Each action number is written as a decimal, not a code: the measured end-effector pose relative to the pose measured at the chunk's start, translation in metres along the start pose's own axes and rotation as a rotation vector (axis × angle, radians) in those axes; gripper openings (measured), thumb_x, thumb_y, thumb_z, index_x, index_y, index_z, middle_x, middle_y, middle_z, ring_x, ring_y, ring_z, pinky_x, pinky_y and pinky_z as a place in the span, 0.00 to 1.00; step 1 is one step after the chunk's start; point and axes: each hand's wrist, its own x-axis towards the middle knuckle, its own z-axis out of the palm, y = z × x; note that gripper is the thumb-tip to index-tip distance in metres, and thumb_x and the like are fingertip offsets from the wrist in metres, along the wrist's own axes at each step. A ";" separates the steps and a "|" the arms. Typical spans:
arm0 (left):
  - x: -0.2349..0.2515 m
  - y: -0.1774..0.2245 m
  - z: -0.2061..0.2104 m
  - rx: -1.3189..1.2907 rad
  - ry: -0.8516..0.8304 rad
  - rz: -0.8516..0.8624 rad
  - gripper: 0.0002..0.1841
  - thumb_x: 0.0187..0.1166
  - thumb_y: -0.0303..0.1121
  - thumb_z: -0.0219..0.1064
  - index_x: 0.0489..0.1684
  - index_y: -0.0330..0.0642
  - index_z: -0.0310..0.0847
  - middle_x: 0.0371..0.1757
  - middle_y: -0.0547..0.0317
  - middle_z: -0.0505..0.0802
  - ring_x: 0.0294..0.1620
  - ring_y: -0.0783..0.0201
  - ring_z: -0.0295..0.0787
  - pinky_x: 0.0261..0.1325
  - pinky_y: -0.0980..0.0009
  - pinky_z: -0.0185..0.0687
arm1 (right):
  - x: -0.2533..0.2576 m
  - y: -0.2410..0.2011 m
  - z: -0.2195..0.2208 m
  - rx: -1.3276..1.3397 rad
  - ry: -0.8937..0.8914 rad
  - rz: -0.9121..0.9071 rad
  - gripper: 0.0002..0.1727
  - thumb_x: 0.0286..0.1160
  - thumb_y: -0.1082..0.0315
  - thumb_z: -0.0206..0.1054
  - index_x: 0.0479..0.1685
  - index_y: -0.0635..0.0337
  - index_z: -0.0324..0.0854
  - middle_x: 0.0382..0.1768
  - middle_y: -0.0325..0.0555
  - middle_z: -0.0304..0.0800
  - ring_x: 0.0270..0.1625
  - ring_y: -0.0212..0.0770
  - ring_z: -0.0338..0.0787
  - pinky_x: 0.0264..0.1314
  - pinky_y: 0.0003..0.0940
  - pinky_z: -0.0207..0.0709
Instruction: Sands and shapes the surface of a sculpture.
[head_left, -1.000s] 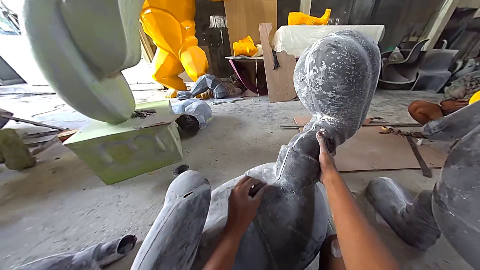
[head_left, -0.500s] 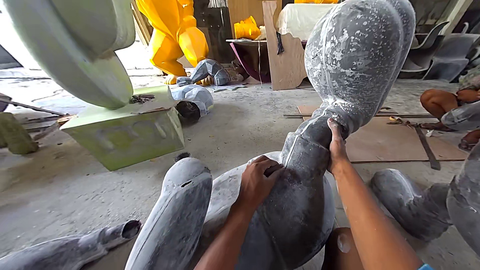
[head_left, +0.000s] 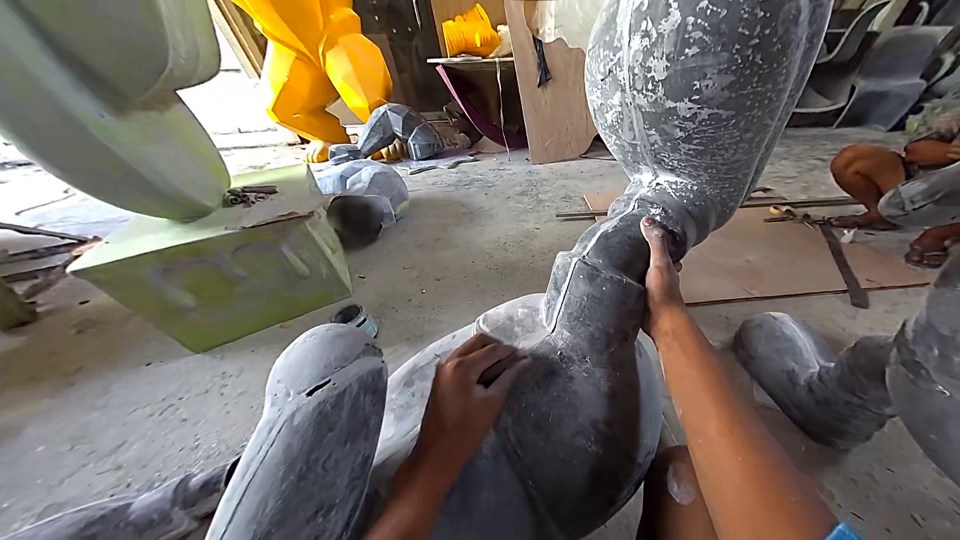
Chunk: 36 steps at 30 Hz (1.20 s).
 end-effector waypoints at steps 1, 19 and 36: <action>0.001 -0.001 0.001 0.006 0.025 0.005 0.09 0.74 0.49 0.75 0.39 0.60 0.95 0.41 0.79 0.92 0.39 0.80 0.88 0.42 0.75 0.88 | 0.001 -0.001 0.000 0.003 0.021 0.015 0.62 0.51 0.18 0.71 0.85 0.49 0.63 0.68 0.48 0.86 0.68 0.43 0.89 0.68 0.50 0.86; 0.016 0.020 0.013 0.312 -0.107 0.210 0.14 0.88 0.46 0.59 0.60 0.67 0.91 0.48 0.64 0.86 0.43 0.65 0.84 0.40 0.64 0.83 | 0.004 0.003 0.001 -0.021 0.055 0.042 0.70 0.44 0.16 0.72 0.90 0.51 0.54 0.76 0.51 0.79 0.72 0.45 0.85 0.71 0.51 0.83; -0.030 0.009 -0.019 0.351 -0.096 0.192 0.16 0.89 0.44 0.58 0.59 0.63 0.94 0.45 0.68 0.92 0.42 0.68 0.90 0.39 0.67 0.88 | 0.002 0.000 -0.004 -0.069 0.096 0.054 0.74 0.42 0.14 0.71 0.92 0.52 0.46 0.73 0.53 0.81 0.71 0.45 0.85 0.70 0.50 0.83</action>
